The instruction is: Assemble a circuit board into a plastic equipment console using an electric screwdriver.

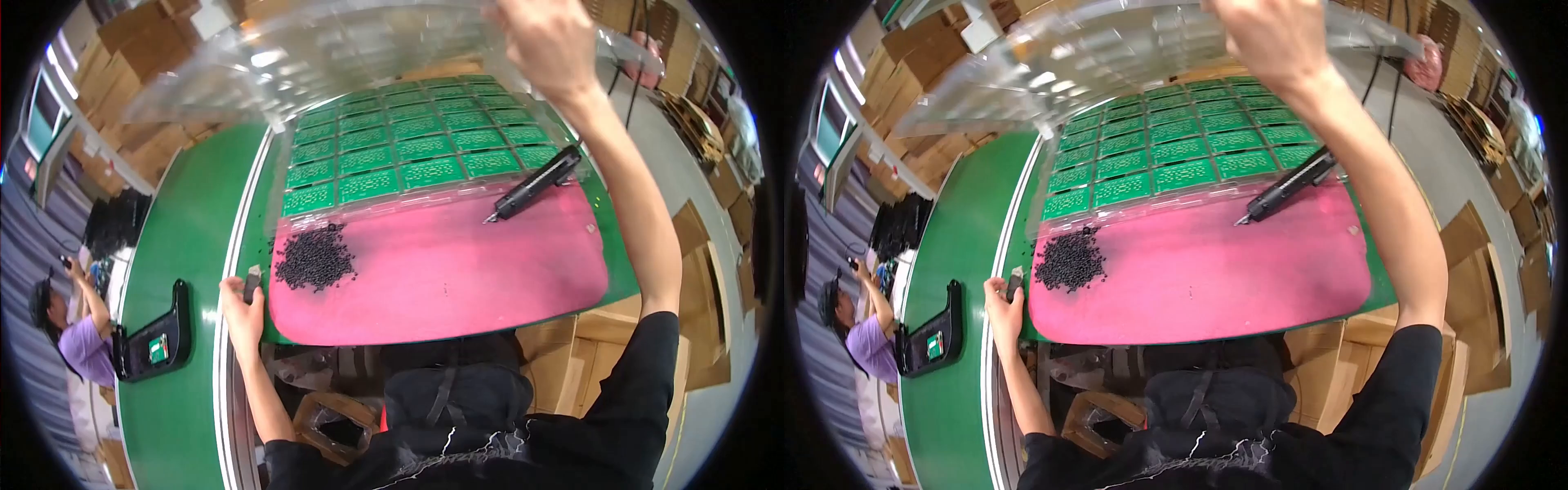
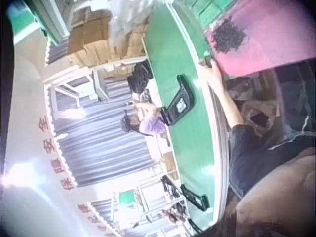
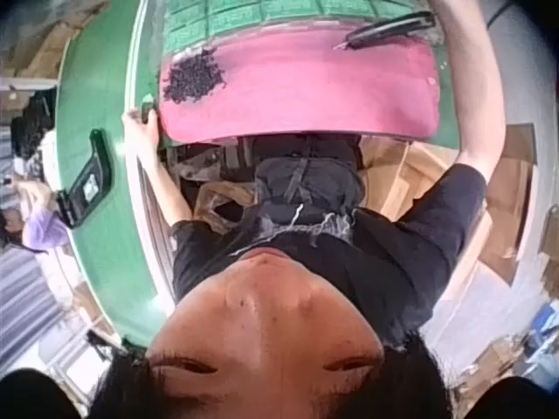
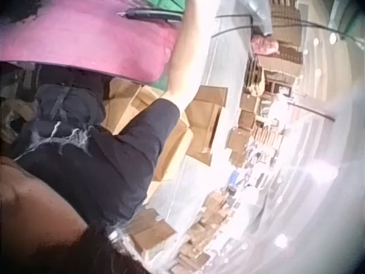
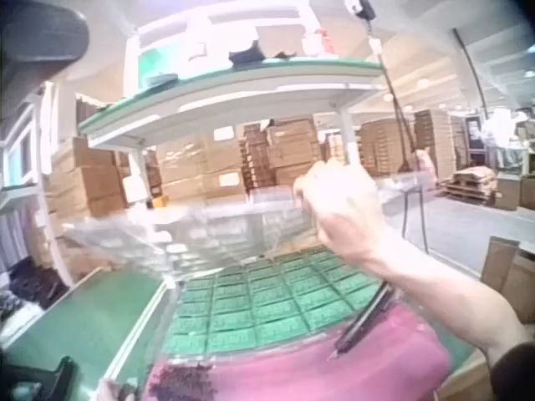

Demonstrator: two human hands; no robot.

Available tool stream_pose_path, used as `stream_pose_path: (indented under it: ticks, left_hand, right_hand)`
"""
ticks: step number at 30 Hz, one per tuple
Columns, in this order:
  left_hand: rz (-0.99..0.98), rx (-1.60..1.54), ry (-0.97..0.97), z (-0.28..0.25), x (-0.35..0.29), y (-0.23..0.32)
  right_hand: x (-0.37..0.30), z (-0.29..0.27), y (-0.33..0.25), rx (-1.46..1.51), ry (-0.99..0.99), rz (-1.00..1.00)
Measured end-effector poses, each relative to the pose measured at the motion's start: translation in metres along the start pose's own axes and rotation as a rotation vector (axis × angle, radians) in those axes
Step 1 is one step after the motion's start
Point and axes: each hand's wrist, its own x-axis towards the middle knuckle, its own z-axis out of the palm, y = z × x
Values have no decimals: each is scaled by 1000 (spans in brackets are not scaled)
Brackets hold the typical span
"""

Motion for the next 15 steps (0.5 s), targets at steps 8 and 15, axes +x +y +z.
stream_pose_path:
  ticks: [8,15]
  left_hand:
    - [213,-232,163,9,9,-30]
    - [339,-528,-187,16,-57,126]
  right_hand:
    - [52,-134,25,-175,159,306]
    - [-10,-318,9,108,673,714]
